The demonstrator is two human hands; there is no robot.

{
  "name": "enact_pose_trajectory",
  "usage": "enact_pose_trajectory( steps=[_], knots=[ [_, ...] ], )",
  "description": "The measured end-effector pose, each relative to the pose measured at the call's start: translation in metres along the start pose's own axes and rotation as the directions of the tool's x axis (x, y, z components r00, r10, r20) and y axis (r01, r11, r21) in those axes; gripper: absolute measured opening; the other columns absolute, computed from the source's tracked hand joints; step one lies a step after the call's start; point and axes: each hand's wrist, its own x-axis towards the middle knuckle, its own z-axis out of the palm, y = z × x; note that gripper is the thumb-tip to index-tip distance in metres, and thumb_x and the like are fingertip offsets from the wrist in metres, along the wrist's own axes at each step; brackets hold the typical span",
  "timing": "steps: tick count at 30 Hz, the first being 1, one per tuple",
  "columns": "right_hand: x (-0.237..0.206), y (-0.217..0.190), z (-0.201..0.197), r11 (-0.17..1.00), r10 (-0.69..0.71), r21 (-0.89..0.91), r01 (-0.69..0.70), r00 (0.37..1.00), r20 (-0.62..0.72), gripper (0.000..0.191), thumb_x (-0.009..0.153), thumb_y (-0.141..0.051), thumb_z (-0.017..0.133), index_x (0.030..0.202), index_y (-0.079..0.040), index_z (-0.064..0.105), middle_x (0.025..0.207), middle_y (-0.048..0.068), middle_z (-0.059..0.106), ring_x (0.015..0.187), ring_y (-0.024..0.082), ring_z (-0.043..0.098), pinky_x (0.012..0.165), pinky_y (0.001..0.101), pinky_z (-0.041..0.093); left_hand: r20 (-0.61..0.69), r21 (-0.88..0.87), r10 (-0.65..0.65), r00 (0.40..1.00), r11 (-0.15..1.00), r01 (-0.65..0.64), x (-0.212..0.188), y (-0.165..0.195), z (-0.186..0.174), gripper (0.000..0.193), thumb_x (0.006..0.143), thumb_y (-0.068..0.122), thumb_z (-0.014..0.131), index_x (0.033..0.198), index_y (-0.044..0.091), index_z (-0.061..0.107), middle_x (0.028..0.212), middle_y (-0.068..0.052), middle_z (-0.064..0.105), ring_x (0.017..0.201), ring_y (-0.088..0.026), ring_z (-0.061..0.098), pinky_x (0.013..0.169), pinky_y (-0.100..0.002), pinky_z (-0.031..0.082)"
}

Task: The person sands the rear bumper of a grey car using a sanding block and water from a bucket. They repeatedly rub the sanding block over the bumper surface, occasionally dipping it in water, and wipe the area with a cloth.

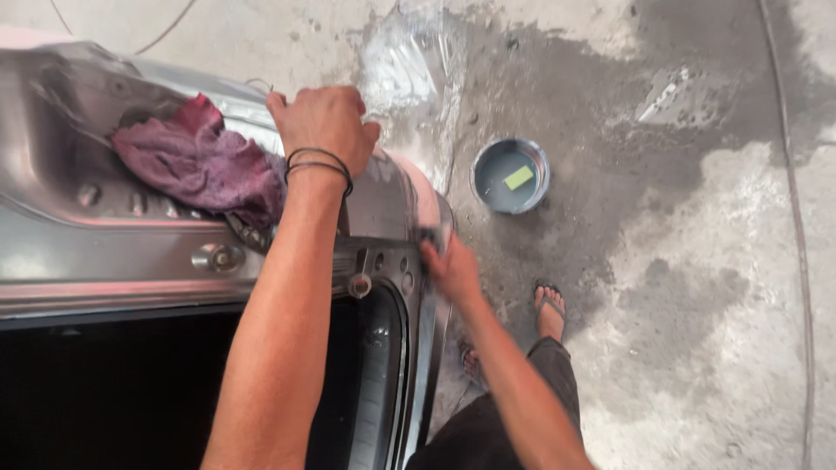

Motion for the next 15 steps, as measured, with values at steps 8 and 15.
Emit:
enact_pose_trajectory(
  steps=[8, 15],
  knots=[
    [0.019, 0.011, -0.003, 0.964, 0.217, -0.163, -0.21, 0.976, 0.024, 0.052, 0.092, -0.048, 0.067, 0.119, -0.004, 0.063, 0.106, 0.023, 0.073, 0.104, 0.043, 0.07, 0.089, 0.0478, 0.054, 0.043, 0.027, -0.003, 0.999, 1.0, 0.002, -0.003, 0.001, -0.003, 0.027, 0.084, 0.042, 0.081, 0.098, 0.02, 0.079, 0.089, -0.006, 0.076, 0.093, -0.031, 0.069, 0.104, -0.058, 0.03],
    [0.0, 0.003, -0.002, 0.994, 0.107, -0.014, -0.106, 0.994, 0.02, 0.05, 0.091, -0.048, 0.064, 0.118, -0.005, 0.064, 0.104, 0.023, 0.073, 0.101, 0.043, 0.07, 0.085, 0.0464, 0.054, 0.046, 0.002, -0.01, 0.999, 1.0, 0.01, -0.001, 0.001, -0.003, 0.026, 0.079, 0.04, 0.082, 0.096, 0.02, 0.079, 0.086, -0.004, 0.076, 0.094, -0.03, 0.069, 0.102, -0.059, 0.03]
  ],
)
